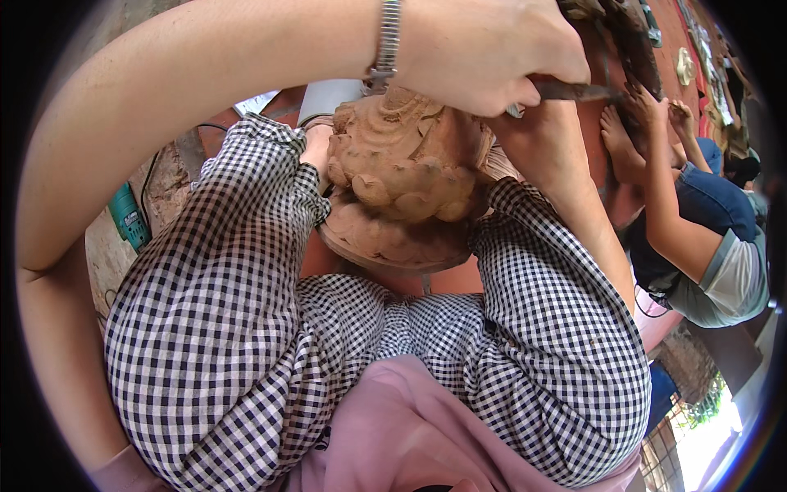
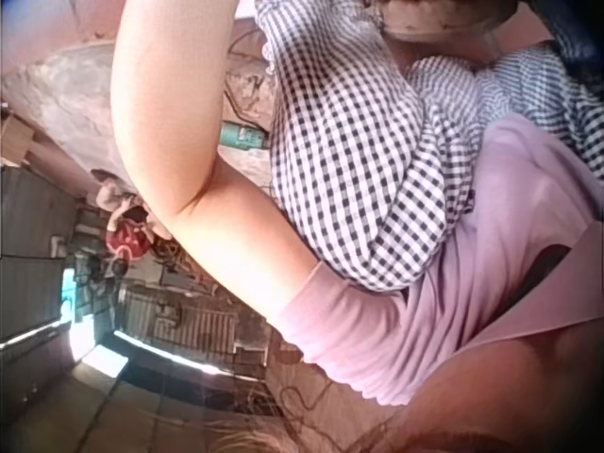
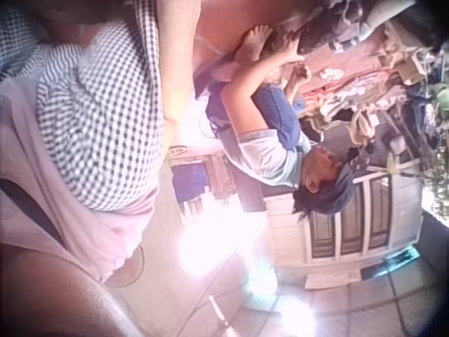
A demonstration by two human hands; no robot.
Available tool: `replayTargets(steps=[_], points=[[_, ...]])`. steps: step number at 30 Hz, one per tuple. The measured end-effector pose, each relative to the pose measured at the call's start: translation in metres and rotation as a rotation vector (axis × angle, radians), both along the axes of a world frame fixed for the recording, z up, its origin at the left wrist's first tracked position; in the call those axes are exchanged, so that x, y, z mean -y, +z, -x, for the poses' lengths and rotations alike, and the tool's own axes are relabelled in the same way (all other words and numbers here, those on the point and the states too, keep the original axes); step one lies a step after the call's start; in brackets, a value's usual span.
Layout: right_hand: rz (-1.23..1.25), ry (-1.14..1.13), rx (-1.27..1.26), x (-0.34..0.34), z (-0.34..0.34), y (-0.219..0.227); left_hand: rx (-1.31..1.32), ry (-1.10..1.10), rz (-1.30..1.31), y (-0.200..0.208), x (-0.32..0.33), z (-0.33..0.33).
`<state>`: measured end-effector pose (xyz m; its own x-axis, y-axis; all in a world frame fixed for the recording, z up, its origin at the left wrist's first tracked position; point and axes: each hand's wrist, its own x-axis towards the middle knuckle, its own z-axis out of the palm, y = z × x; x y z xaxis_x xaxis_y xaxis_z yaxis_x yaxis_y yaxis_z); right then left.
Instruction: The person carves a wooden sculpture using a chisel and a power tool. They periodically consult a reference document while shaping the wood.
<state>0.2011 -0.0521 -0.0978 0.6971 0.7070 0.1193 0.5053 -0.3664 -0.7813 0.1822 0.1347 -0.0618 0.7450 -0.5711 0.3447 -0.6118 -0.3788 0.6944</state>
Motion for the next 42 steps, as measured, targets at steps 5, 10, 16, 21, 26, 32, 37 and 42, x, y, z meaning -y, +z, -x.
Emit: replayTargets(steps=[5,10,16,21,26,32,37,42], points=[[0.051,0.311,0.128,0.005,0.001,-0.002,-0.206,0.000,-0.167,-0.006,0.008,0.019],[0.010,0.033,0.115,0.005,-0.006,-0.009,-0.067,0.022,-0.026,-0.004,0.003,0.001],[-0.012,0.205,0.047,0.005,-0.003,-0.009,-0.116,0.088,-0.063,-0.009,0.009,0.016],[-0.021,0.072,0.053,0.005,-0.009,-0.008,-0.123,0.021,0.049,0.003,0.003,0.000],[-0.176,0.339,-0.002,0.009,-0.007,-0.008,-0.243,-0.009,-0.134,-0.003,0.014,0.010],[0.127,0.123,-0.052,0.020,-0.014,-0.015,-0.058,0.197,-0.216,-0.007,0.023,-0.001],[0.019,0.197,-0.027,0.025,-0.010,-0.017,-0.180,0.016,-0.134,-0.002,0.028,0.004],[-0.029,0.085,-0.184,0.015,-0.019,-0.014,-0.124,0.138,-0.172,0.006,0.024,-0.011]])
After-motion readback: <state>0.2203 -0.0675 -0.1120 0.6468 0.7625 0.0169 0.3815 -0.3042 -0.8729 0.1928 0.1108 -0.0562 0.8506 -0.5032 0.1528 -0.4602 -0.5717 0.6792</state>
